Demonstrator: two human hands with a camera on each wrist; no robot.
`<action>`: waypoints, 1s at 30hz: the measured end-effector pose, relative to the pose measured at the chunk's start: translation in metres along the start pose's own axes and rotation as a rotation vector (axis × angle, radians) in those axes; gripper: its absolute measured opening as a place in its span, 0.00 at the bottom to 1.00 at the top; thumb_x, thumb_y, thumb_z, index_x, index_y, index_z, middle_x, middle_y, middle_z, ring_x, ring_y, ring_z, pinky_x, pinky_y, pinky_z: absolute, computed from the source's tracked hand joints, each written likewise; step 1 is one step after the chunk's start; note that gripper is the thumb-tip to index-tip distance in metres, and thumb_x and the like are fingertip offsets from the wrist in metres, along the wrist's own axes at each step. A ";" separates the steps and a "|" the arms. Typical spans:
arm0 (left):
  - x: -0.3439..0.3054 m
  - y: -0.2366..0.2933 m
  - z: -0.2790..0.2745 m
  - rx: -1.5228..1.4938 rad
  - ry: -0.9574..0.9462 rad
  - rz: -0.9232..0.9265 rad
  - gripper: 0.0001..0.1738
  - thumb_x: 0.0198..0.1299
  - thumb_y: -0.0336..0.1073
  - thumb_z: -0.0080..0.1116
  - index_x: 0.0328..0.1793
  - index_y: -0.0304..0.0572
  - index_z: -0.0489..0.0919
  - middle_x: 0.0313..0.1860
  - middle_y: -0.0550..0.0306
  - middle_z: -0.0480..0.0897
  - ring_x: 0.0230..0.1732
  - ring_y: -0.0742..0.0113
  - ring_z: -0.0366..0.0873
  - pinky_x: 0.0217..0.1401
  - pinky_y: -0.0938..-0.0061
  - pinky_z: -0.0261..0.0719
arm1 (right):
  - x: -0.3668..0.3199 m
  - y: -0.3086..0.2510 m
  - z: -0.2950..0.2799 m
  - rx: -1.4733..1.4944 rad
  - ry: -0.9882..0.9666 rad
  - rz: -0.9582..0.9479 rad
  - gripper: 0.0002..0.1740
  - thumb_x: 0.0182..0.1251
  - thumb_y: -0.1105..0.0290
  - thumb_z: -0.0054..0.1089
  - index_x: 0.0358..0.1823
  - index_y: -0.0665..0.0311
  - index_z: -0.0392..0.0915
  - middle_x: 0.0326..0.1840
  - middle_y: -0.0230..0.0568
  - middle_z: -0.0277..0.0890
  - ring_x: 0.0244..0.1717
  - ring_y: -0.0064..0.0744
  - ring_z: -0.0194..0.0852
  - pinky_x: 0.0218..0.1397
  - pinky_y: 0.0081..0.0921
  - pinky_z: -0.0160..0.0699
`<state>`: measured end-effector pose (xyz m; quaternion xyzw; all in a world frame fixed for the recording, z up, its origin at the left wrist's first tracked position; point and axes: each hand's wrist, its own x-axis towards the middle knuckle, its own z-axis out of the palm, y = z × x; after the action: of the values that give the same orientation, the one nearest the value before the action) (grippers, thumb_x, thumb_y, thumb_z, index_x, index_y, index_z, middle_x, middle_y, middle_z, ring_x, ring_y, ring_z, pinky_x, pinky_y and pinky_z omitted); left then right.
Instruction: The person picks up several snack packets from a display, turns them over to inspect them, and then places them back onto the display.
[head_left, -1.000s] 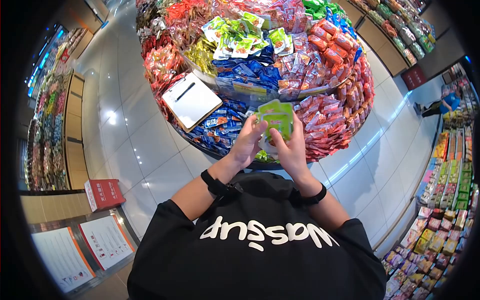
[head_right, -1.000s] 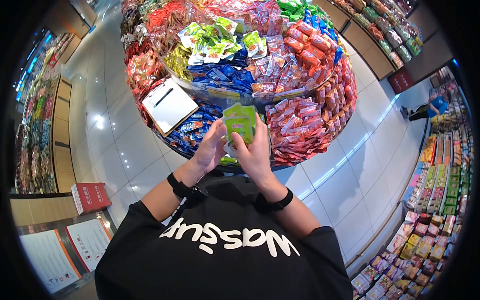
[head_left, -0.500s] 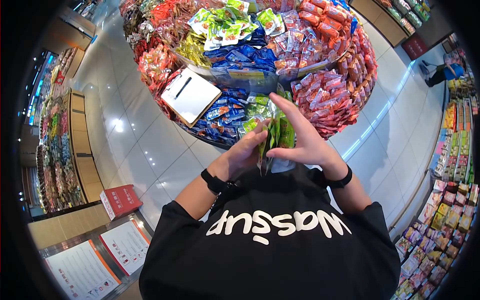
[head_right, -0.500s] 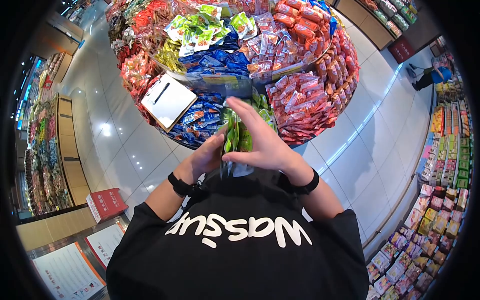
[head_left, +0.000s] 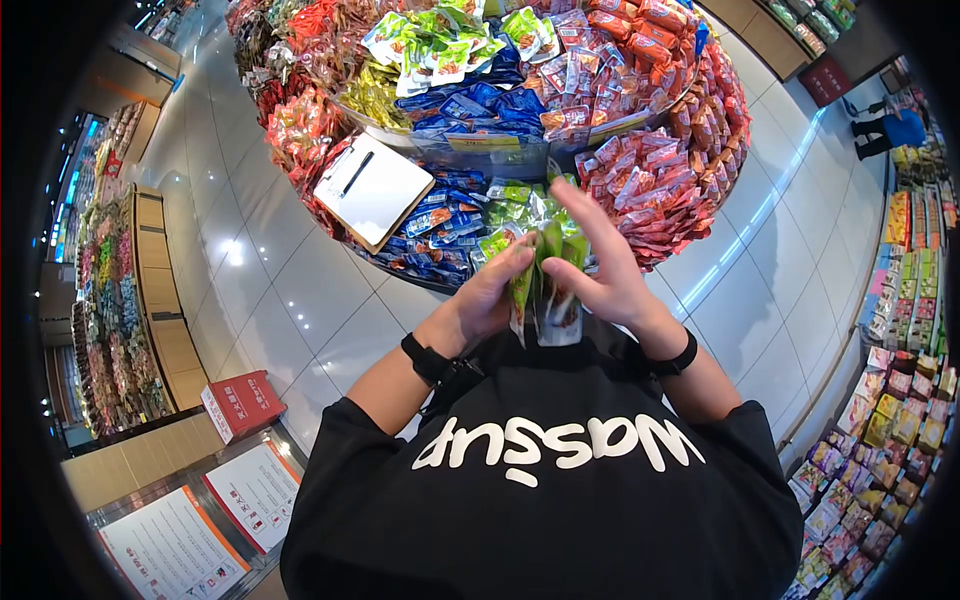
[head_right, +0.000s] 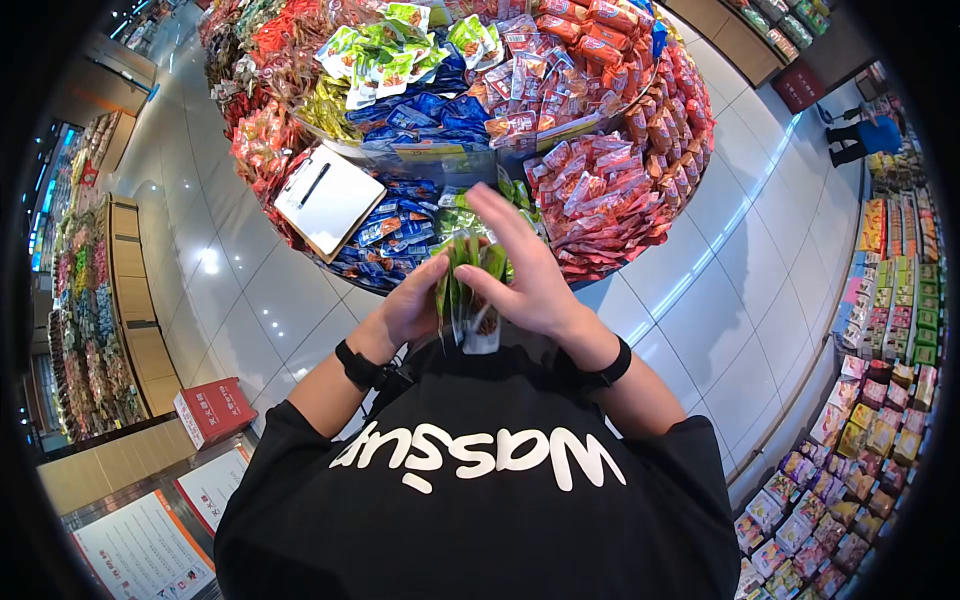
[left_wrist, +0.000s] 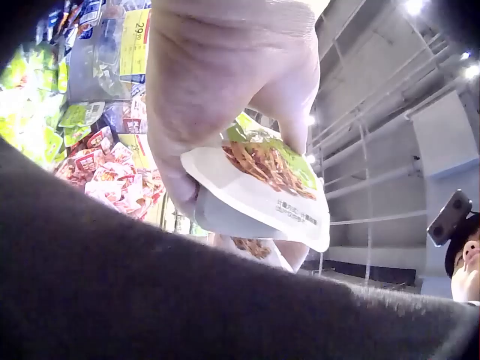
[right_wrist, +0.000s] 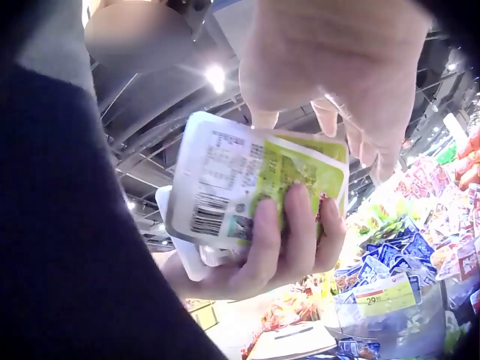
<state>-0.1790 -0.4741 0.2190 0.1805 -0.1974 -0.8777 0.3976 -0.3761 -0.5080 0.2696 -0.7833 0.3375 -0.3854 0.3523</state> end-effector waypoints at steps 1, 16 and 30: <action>0.002 0.005 0.003 0.025 0.021 0.038 0.32 0.72 0.53 0.53 0.74 0.45 0.63 0.61 0.53 0.77 0.59 0.62 0.80 0.64 0.62 0.79 | 0.003 -0.002 0.000 -0.076 0.092 -0.026 0.44 0.60 0.63 0.71 0.75 0.68 0.60 0.74 0.58 0.62 0.74 0.52 0.63 0.74 0.39 0.63; 0.020 0.031 -0.011 0.310 0.424 0.355 0.24 0.78 0.42 0.43 0.75 0.50 0.54 0.67 0.55 0.69 0.69 0.63 0.69 0.69 0.65 0.71 | 0.032 0.013 0.052 0.073 -0.021 0.309 0.52 0.60 0.63 0.70 0.77 0.71 0.45 0.70 0.68 0.60 0.70 0.61 0.66 0.68 0.44 0.70; -0.030 0.113 -0.078 0.441 0.350 0.302 0.42 0.73 0.37 0.50 0.84 0.42 0.40 0.82 0.46 0.48 0.83 0.57 0.42 0.82 0.65 0.42 | 0.114 0.048 0.122 0.611 0.133 0.410 0.35 0.60 0.79 0.70 0.66 0.61 0.61 0.58 0.40 0.73 0.55 0.29 0.77 0.51 0.25 0.82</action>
<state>-0.0523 -0.5354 0.2126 0.3794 -0.3361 -0.7003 0.5027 -0.2312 -0.5892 0.2167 -0.5313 0.3788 -0.4399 0.6170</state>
